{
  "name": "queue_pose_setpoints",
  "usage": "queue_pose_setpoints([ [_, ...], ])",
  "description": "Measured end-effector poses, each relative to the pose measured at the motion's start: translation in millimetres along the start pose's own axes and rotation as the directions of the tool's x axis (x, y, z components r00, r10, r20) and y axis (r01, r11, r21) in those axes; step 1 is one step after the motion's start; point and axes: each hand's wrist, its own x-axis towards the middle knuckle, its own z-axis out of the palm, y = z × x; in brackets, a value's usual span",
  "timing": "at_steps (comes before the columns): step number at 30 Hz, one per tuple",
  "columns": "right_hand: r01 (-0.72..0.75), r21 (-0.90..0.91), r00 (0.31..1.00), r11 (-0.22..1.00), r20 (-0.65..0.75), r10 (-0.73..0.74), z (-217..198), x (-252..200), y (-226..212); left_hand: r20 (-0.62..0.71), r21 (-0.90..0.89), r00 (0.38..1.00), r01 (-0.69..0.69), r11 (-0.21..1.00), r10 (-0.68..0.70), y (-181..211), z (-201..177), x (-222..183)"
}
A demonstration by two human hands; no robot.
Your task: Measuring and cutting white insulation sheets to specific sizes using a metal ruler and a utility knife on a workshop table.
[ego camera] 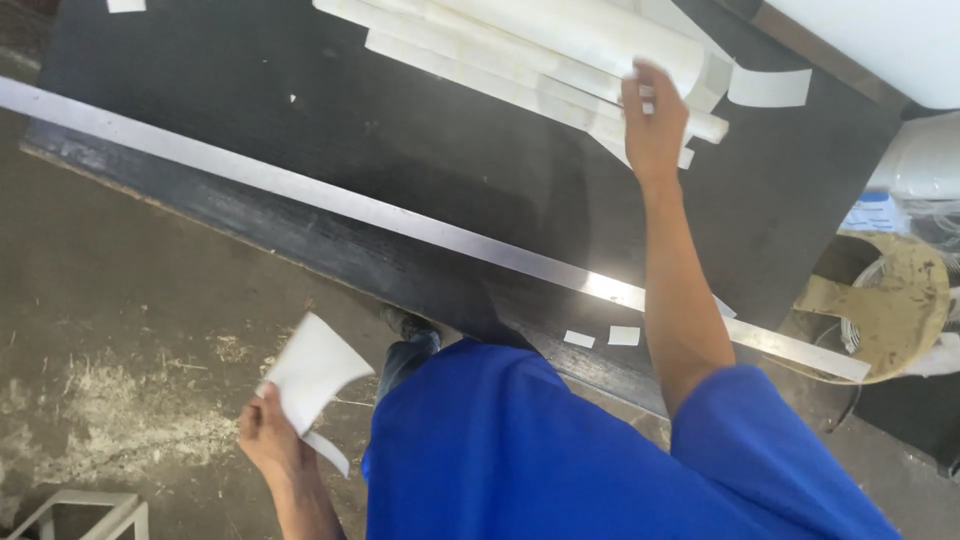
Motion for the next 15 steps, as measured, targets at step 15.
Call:
queue_pose_setpoints([
  [15, -0.706, 0.663, 0.708, 0.247, 0.668, 0.231, 153.2, -235.5, -205.5, 0.333, -0.531, 0.889, -0.099, 0.841, 0.315, 48.3, 53.9, -35.7],
])
